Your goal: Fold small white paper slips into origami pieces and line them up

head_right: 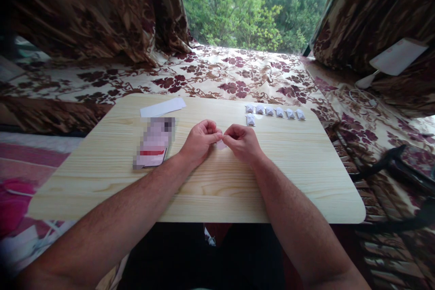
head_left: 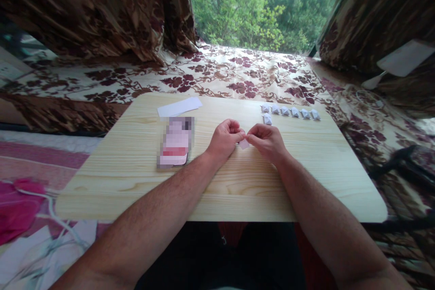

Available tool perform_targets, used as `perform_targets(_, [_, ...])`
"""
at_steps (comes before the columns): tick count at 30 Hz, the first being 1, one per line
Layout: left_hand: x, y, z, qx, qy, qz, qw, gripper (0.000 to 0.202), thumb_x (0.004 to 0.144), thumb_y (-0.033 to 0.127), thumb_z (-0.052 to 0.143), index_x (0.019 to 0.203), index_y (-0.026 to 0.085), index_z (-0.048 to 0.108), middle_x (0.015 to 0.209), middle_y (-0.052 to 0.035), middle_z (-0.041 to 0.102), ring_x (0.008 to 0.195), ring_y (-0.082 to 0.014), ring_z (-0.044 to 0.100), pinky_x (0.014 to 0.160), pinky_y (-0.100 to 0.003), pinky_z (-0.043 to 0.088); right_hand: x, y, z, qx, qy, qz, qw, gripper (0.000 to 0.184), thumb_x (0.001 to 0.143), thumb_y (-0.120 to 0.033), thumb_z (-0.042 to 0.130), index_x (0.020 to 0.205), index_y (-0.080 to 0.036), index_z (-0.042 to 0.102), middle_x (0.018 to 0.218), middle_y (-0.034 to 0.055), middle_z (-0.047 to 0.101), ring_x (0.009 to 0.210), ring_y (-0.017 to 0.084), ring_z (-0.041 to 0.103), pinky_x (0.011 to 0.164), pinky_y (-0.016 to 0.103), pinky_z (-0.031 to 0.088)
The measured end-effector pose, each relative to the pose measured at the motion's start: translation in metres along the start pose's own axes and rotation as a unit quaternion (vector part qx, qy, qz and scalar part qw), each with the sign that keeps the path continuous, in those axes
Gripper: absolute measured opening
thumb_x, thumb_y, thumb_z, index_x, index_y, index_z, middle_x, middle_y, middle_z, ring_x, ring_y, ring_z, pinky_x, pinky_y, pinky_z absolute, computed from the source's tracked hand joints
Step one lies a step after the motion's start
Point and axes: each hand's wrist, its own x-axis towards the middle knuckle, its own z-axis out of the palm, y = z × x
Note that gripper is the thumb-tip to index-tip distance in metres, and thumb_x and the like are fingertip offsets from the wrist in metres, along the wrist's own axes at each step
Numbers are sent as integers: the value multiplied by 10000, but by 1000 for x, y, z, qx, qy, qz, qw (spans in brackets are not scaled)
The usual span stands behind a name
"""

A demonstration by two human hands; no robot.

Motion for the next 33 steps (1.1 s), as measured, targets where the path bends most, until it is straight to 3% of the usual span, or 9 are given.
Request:
perform_targets(12, [-5,5,3,-51,-26,-34,998,417,538,178,848,781,176,509,650,48,615,528,-65,521,532,-202,378,1,0,-8,76,-33,34,996,244,724,-353,778,641,-168,642,540,-24,592,504,93,468,516,246,351])
perform_targets(17, [0,4,2,-34,-1,-16,999,399,607,229,833,919,164,594,688,27,629,578,-92,566,556,-219,413,5,2,-7,96,11,43,994,229,707,-341,786,639,-174,644,555,-17,613,499,99,499,509,248,390])
perform_targets(23, [2,4,-2,18,-38,27,999,489,611,200,835,1042,173,606,846,-16,685,688,-121,629,639,-252,485,9,9,-8,117,97,48,987,252,737,-415,773,720,-177,691,633,1,648,500,98,505,489,250,421])
perform_targets(30, [2,5,-2,43,9,64,997,375,645,224,824,973,177,647,785,-17,707,670,-130,629,624,-255,490,10,10,-9,107,99,54,988,233,762,-382,746,708,-162,690,623,8,647,495,93,508,479,244,416])
perform_targets(33, [4,5,-3,47,29,71,996,285,642,225,816,894,167,697,730,-14,706,638,-120,610,609,-246,474,9,8,-8,81,95,40,991,235,749,-364,741,875,-170,705,708,13,677,565,113,556,511,246,461])
